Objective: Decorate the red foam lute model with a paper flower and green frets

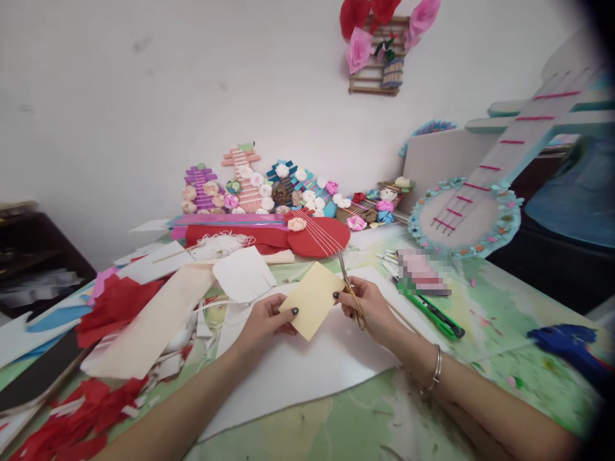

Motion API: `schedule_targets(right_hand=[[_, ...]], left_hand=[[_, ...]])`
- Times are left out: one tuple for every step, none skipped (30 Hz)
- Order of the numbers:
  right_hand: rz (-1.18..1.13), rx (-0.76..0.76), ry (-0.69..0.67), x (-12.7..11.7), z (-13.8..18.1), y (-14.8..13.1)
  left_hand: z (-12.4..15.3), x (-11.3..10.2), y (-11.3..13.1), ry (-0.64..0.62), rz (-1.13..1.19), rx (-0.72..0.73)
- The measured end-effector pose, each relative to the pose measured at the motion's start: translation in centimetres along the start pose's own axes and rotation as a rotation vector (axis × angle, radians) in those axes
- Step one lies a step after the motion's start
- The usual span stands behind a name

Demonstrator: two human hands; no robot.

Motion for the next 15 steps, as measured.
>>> schedule_targets(right_hand=[[0.021, 0.01, 0.006, -0.2, 0.1, 0.3], [0.04, 0.026, 0.01, -0.4, 0.1, 0.6], [0.057, 0.045, 0.015, -0.7, 0.0, 1.0], [0.073, 0.063, 0.02, -1.0, -0.2, 1.3], [0.088, 0.076, 0.026, -1.4, -0.4, 1.5], [0.102, 0.083, 0.035, -2.0, -0.6, 1.6], [0.115, 0.086, 0.043, -2.7, -0.9, 1.6], [0.133, 0.091, 0.049, -3.4, -1.2, 1.5], [0.153, 0.1, 0.048, -4.2, -1.5, 1.5], [0.174, 0.114, 0.038, -4.8, -1.7, 1.4], [0.194, 0.132, 0.02, -5.4, -1.9, 1.5], [0.213, 0.151, 0.001, -5.8, -2.1, 1.6], [0.231, 0.167, -0.014, -6.1, -2.2, 1.7], [0.245, 0.177, -0.024, -6.3, -2.2, 1.7], [0.264, 0.183, -0.029, -6.4, -2.3, 1.8]], left_hand=[[0.0, 0.0, 0.0, -0.001, -0.018, 0.0], [-0.1, 0.1, -0.1, -0.003, -0.039, -0.003], [-0.2, 0.2, -0.2, -0.007, -0.06, -0.007], [-0.3, 0.2, -0.4, -0.013, -0.08, -0.012], [-0.4, 0.3, -0.6, -0.02, -0.097, -0.02], [-0.5, 0.4, -0.7, -0.025, -0.114, -0.028], [-0.5, 0.5, -0.9, -0.023, -0.134, -0.031], [-0.5, 0.5, -0.9, -0.011, -0.161, -0.026], [-0.4, 0.4, -0.7, 0.013, -0.199, -0.01], [-0.3, 0.1, -0.2, 0.051, -0.249, 0.018], [0.0, -0.3, 0.6, 0.102, -0.31, 0.061], [0.4, -1.1, 1.8, 0.168, -0.377, 0.116], [0.8, -2.2, 3.2, 0.249, -0.448, 0.172], [1.4, -3.7, 5.0, 0.35, -0.514, 0.239], [2.2, -5.8, 7.0, 0.478, -0.575, 0.293]])
Point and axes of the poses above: each hand's wrist, its own z-axis away from the middle knuckle, its own x-axis out of the palm, y = z × x, the point moved 10 cm from there along -z, towards the middle knuckle, and after that the axes turned 12 degrees about -x, right-handed, at the moved point
